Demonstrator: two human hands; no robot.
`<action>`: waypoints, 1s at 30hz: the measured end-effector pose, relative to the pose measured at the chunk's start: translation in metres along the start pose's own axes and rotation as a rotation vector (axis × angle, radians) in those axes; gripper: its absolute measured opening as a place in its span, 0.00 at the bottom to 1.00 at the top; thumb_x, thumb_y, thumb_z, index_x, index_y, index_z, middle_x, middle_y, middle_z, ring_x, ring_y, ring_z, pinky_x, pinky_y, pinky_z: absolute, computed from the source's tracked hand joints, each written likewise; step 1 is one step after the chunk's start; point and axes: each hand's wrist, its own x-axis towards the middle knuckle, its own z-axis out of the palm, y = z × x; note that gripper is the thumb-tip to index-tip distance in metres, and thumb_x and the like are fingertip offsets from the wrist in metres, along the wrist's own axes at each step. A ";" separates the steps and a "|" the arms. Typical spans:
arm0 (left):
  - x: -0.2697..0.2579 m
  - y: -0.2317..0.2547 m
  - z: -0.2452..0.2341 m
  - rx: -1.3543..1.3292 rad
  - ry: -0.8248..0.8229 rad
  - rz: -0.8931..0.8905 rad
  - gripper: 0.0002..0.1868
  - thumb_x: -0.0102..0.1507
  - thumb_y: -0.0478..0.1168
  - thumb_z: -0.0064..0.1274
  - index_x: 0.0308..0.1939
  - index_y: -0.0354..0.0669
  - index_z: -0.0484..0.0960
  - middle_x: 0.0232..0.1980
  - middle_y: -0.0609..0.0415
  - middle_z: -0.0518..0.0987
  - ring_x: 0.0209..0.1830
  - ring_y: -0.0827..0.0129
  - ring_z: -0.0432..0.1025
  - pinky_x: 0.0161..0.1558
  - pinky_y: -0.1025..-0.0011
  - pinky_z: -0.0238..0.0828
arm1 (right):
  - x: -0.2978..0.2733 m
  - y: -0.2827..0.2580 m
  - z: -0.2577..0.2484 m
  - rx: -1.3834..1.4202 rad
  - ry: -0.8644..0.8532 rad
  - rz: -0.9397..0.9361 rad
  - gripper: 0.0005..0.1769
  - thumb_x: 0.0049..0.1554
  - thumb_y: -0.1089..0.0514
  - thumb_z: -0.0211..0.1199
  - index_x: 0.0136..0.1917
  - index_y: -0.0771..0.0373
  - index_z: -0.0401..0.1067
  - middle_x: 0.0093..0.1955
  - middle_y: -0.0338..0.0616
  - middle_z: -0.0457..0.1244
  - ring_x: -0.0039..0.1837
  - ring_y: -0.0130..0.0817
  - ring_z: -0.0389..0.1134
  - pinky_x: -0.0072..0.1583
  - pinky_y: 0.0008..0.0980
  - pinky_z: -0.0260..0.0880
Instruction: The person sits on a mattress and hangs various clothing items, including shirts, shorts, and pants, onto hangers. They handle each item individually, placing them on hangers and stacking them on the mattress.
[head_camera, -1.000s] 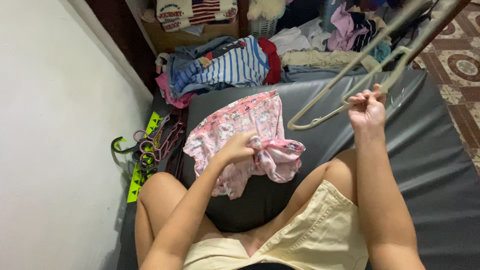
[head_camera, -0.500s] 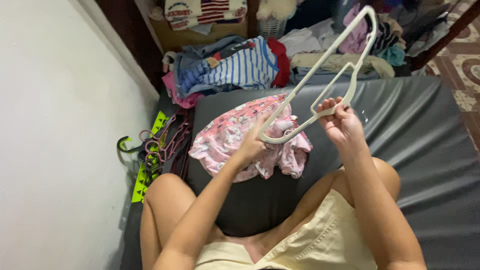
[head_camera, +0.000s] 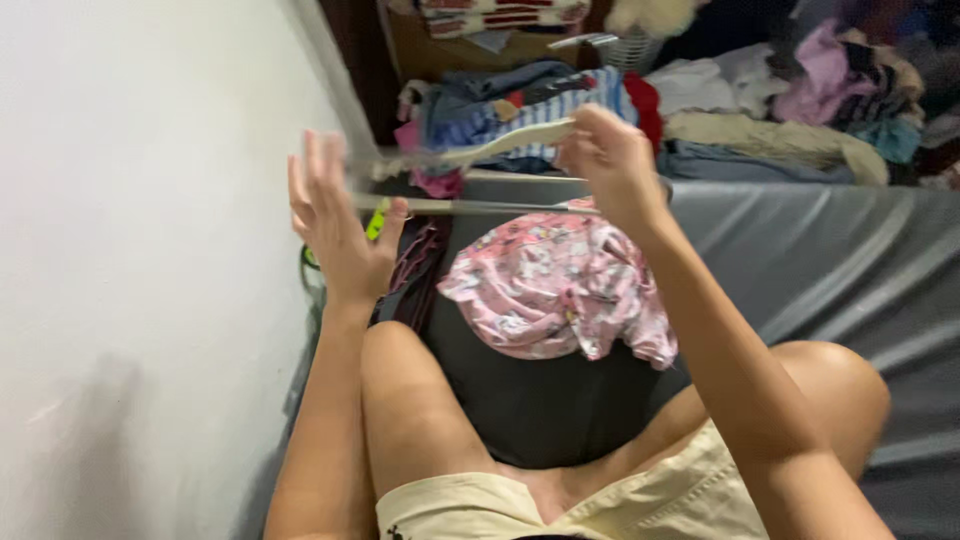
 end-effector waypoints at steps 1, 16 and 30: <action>-0.004 -0.009 -0.007 0.127 -0.042 -0.008 0.36 0.70 0.57 0.55 0.77 0.45 0.66 0.80 0.44 0.61 0.79 0.39 0.49 0.73 0.44 0.39 | 0.010 -0.003 0.020 -0.093 -0.044 -0.037 0.04 0.66 0.67 0.55 0.52 0.66 0.70 0.44 0.47 0.69 0.48 0.31 0.70 0.49 0.31 0.70; -0.202 -0.241 0.032 -0.162 -0.194 -0.738 0.11 0.70 0.40 0.48 0.35 0.39 0.79 0.21 0.48 0.73 0.21 0.61 0.70 0.28 0.61 0.63 | 0.034 0.049 0.192 -0.432 -0.268 -0.377 0.26 0.55 0.56 0.72 0.65 0.56 0.69 0.59 0.47 0.65 0.61 0.53 0.60 0.65 0.46 0.58; -0.279 -0.282 0.077 0.285 -0.386 -0.840 0.17 0.63 0.47 0.58 0.46 0.36 0.80 0.47 0.37 0.80 0.49 0.42 0.73 0.49 0.49 0.68 | -0.035 0.126 0.064 -0.703 -0.547 0.123 0.35 0.52 0.42 0.70 0.69 0.54 0.67 0.69 0.58 0.60 0.73 0.62 0.52 0.72 0.55 0.51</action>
